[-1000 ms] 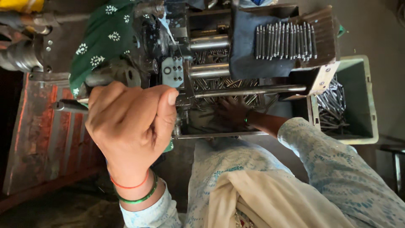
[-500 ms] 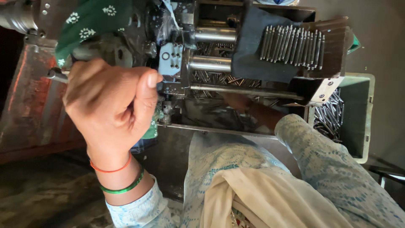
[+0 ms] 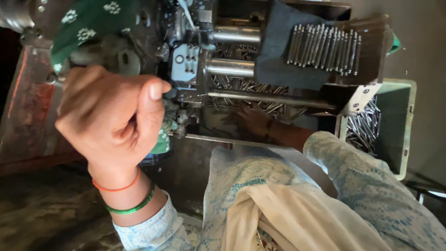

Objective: The person operates a manual metal forming machine, repeatedly inserting small metal rods into the machine's feed, actuating the lever to process them, and then collecting the finished parts into a bin. A second person assists by holding a bin to receive the processed parts.

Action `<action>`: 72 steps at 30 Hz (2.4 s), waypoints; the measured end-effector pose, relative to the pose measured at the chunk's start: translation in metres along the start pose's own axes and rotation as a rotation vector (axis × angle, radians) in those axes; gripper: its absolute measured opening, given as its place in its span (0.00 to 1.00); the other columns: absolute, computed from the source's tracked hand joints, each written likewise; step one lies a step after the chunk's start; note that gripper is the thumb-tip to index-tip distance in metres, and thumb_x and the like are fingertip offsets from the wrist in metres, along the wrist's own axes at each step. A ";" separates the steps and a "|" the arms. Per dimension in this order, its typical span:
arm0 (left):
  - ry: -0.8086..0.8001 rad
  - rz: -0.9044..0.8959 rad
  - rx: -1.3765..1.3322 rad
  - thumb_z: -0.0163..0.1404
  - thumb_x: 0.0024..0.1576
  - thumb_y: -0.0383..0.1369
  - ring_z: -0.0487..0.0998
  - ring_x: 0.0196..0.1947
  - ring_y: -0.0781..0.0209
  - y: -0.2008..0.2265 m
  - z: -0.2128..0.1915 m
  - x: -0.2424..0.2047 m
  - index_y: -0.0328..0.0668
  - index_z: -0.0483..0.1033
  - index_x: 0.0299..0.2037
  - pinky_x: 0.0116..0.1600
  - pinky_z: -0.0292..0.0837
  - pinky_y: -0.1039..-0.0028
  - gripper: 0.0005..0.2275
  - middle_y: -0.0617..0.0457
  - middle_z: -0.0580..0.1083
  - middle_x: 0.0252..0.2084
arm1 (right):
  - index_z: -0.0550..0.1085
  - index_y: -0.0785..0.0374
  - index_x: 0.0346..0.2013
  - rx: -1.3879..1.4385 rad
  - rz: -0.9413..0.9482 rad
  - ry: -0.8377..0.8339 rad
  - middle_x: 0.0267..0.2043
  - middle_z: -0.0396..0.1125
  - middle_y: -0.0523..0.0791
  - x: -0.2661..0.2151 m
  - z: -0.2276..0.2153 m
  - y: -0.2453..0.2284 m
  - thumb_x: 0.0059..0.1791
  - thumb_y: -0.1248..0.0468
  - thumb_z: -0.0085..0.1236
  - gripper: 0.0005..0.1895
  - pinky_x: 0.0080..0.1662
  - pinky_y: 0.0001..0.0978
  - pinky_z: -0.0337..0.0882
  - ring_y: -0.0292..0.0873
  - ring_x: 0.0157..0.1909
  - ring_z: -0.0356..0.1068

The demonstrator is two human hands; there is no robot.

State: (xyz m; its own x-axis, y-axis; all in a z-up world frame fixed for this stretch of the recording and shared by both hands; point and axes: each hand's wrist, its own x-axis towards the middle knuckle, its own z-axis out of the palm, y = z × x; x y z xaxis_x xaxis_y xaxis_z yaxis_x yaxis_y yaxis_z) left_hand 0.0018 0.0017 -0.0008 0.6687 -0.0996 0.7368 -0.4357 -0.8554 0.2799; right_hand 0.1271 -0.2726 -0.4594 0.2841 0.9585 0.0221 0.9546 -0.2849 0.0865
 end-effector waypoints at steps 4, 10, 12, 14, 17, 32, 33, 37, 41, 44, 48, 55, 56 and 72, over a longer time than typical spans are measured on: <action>0.007 0.005 0.004 0.55 0.72 0.28 0.67 0.29 0.57 0.000 0.000 -0.001 0.41 0.81 0.35 0.42 0.61 0.70 0.11 0.54 0.72 0.27 | 0.72 0.60 0.57 0.108 0.106 -0.061 0.58 0.63 0.51 0.001 -0.002 -0.016 0.47 0.53 0.50 0.26 0.52 0.61 0.65 0.53 0.56 0.62; 0.020 0.027 -0.013 0.57 0.70 0.28 0.67 0.29 0.55 -0.001 0.000 0.002 0.39 0.80 0.34 0.42 0.62 0.69 0.10 0.53 0.71 0.26 | 0.74 0.59 0.48 0.004 0.134 -0.095 0.48 0.68 0.49 0.002 -0.002 -0.020 0.48 0.57 0.50 0.17 0.46 0.57 0.68 0.52 0.50 0.66; 0.019 0.029 -0.013 0.58 0.69 0.28 0.67 0.28 0.54 0.000 -0.001 0.003 0.39 0.80 0.35 0.42 0.62 0.68 0.09 0.53 0.71 0.26 | 0.75 0.59 0.43 0.098 0.182 -0.132 0.44 0.69 0.49 0.004 -0.003 -0.022 0.48 0.57 0.50 0.14 0.45 0.58 0.68 0.54 0.48 0.67; 0.022 0.036 -0.017 0.59 0.69 0.28 0.67 0.28 0.54 0.001 0.000 0.005 0.40 0.79 0.34 0.41 0.62 0.68 0.09 0.53 0.71 0.26 | 0.75 0.59 0.38 0.174 0.279 0.004 0.43 0.70 0.48 0.006 -0.008 -0.027 0.45 0.56 0.52 0.12 0.44 0.60 0.68 0.54 0.47 0.68; 0.036 0.063 -0.022 0.58 0.67 0.28 0.68 0.27 0.55 0.004 -0.003 0.010 0.42 0.77 0.33 0.40 0.63 0.67 0.09 0.54 0.72 0.29 | 0.75 0.62 0.47 0.032 0.140 -0.420 0.48 0.70 0.51 0.018 -0.025 -0.022 0.53 0.56 0.50 0.15 0.49 0.59 0.68 0.55 0.50 0.68; 0.080 0.102 -0.002 0.60 0.67 0.31 0.70 0.30 0.54 0.005 -0.003 0.011 0.43 0.75 0.32 0.40 0.63 0.67 0.11 0.56 0.72 0.29 | 0.73 0.68 0.49 0.080 0.200 -0.203 0.54 0.63 0.58 0.010 0.040 -0.020 0.46 0.57 0.51 0.21 0.59 0.62 0.65 0.59 0.59 0.61; 0.069 0.101 -0.007 0.60 0.68 0.31 0.70 0.30 0.55 0.004 -0.004 0.010 0.43 0.75 0.33 0.40 0.64 0.67 0.11 0.56 0.73 0.30 | 0.73 0.68 0.48 0.074 0.193 -0.240 0.53 0.64 0.57 0.001 0.046 -0.020 0.47 0.58 0.51 0.19 0.58 0.60 0.66 0.59 0.57 0.63; 0.048 0.094 -0.015 0.59 0.66 0.29 0.68 0.29 0.52 0.001 -0.003 0.009 0.41 0.76 0.31 0.39 0.62 0.66 0.10 0.53 0.70 0.27 | 0.75 0.67 0.45 0.058 0.163 -0.360 0.46 0.70 0.55 0.011 0.064 -0.015 0.53 0.63 0.48 0.12 0.50 0.54 0.69 0.56 0.48 0.69; 0.014 0.069 -0.019 0.57 0.70 0.28 0.68 0.28 0.54 -0.002 -0.001 0.004 0.39 0.78 0.32 0.42 0.62 0.68 0.11 0.53 0.72 0.27 | 0.75 0.63 0.48 0.178 0.275 -0.014 0.42 0.71 0.54 0.013 0.066 0.022 0.52 0.61 0.48 0.14 0.47 0.53 0.71 0.55 0.43 0.70; -0.003 0.047 -0.003 0.57 0.73 0.29 0.68 0.29 0.55 -0.004 -0.001 -0.002 0.38 0.81 0.34 0.42 0.61 0.70 0.12 0.52 0.74 0.29 | 0.72 0.59 0.52 -0.135 0.360 -0.091 0.47 0.68 0.51 0.014 0.055 0.070 0.50 0.61 0.48 0.16 0.49 0.49 0.71 0.52 0.47 0.68; -0.021 0.037 0.002 0.53 0.76 0.30 0.69 0.31 0.59 -0.005 -0.003 -0.007 0.41 0.83 0.37 0.43 0.59 0.72 0.13 0.55 0.78 0.33 | 0.67 0.54 0.59 -0.022 0.370 -0.041 0.56 0.62 0.50 -0.007 0.010 0.088 0.48 0.64 0.50 0.24 0.52 0.48 0.70 0.52 0.56 0.63; -0.018 0.048 0.040 0.52 0.76 0.31 0.67 0.31 0.60 -0.007 -0.002 -0.009 0.40 0.84 0.37 0.43 0.59 0.72 0.13 0.56 0.78 0.32 | 0.58 0.45 0.72 0.240 -0.053 -0.231 0.73 0.52 0.47 -0.070 -0.086 0.048 0.43 0.68 0.53 0.42 0.58 0.45 0.69 0.53 0.71 0.55; -0.022 0.049 0.034 0.52 0.76 0.31 0.67 0.30 0.60 -0.007 -0.002 -0.009 0.40 0.84 0.37 0.42 0.59 0.72 0.13 0.55 0.78 0.32 | 0.54 0.44 0.73 0.173 -0.041 -0.282 0.74 0.48 0.47 -0.072 -0.091 0.045 0.45 0.66 0.56 0.43 0.58 0.47 0.68 0.52 0.74 0.52; -0.018 0.041 0.027 0.53 0.76 0.31 0.66 0.30 0.59 -0.006 -0.001 -0.008 0.41 0.83 0.36 0.42 0.59 0.71 0.13 0.55 0.72 0.26 | 0.68 0.55 0.60 -0.050 -0.056 0.021 0.57 0.64 0.46 -0.076 0.006 0.031 0.49 0.44 0.52 0.30 0.50 0.56 0.68 0.49 0.57 0.61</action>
State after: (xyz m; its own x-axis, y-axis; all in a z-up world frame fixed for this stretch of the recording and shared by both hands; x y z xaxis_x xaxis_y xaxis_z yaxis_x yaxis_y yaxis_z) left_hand -0.0013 0.0081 -0.0073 0.6613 -0.1442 0.7361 -0.4468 -0.8640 0.2322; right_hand 0.1359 -0.3547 -0.4640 0.2275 0.9731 0.0363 0.9633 -0.2304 0.1377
